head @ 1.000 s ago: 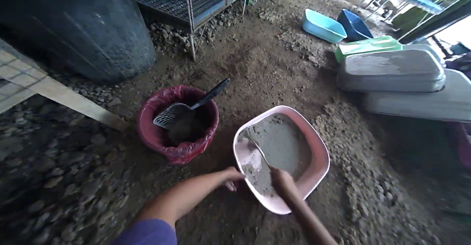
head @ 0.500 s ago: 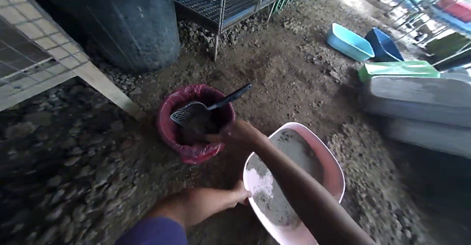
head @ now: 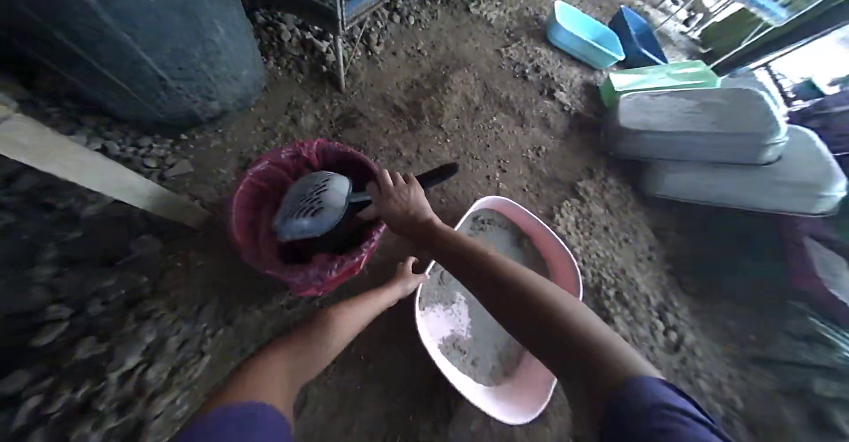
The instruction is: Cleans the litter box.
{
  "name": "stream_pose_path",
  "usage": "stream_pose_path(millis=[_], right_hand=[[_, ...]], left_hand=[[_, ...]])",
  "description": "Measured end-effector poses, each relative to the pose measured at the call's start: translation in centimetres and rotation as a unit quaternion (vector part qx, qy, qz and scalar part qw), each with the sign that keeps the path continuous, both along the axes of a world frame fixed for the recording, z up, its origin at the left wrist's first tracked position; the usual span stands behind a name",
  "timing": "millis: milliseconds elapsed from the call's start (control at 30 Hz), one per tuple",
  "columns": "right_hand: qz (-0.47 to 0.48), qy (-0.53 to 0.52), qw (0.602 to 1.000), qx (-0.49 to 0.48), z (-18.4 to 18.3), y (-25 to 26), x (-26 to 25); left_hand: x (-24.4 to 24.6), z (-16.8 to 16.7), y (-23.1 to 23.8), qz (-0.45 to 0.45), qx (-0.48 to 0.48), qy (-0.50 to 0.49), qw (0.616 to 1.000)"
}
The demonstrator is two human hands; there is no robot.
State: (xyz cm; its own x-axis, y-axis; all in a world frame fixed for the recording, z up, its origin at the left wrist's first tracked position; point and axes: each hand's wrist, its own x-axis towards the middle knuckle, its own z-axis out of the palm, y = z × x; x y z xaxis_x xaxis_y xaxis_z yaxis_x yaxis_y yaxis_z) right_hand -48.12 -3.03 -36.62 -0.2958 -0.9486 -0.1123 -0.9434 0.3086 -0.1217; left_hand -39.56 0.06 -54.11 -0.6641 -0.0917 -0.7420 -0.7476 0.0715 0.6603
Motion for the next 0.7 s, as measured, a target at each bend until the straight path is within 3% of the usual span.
stream_pose_path(millis=[100, 167, 267, 333, 433, 500, 533, 600, 700], right_hand=[[-0.155, -0.061, 0.986, -0.032, 0.6, 4.2, -0.3], [-0.313, -0.145, 0.938, -0.026, 0.0, 9.3, -0.7], [-0.489, -0.229, 0.841, 0.029, -2.6, 20.8, -0.8], [-0.607, -0.251, 0.754, 0.027, -6.1, 29.4, 0.4], [-0.771, -0.259, 0.569, -0.121, -11.7, 40.1, 3.9], [-0.816, -0.277, 0.47, -0.192, -14.4, 43.2, 5.1], [-0.82, -0.291, 0.443, -0.216, -15.4, 43.1, 5.4], [-0.802, -0.319, 0.441, -0.245, -15.4, 39.6, 4.8], [-0.745, -0.35, 0.499, -0.271, -13.6, 33.2, 4.7]], left_hand=[[-2.3, -0.6, 0.4, -0.005, -0.003, 0.034, 0.999], [-3.7, -1.2, 0.5, -0.003, 0.01, 0.062, 0.998], [-5.7, -2.8, 1.0, -0.014, 0.03, 0.088, 0.996], [-6.6, -2.6, 1.2, -0.047, 0.013, 0.092, 0.995], [-7.0, -3.0, 2.0, -0.092, -0.026, 0.069, 0.993], [-6.8, -3.0, 2.0, -0.093, -0.03, 0.059, 0.993], [-6.6, -2.7, 1.5, -0.085, -0.033, 0.068, 0.994], [-7.0, -1.6, -0.4, -0.055, -0.061, 0.101, 0.991], [-7.8, -1.4, -5.5, -0.026, -0.132, 0.105, 0.985]])
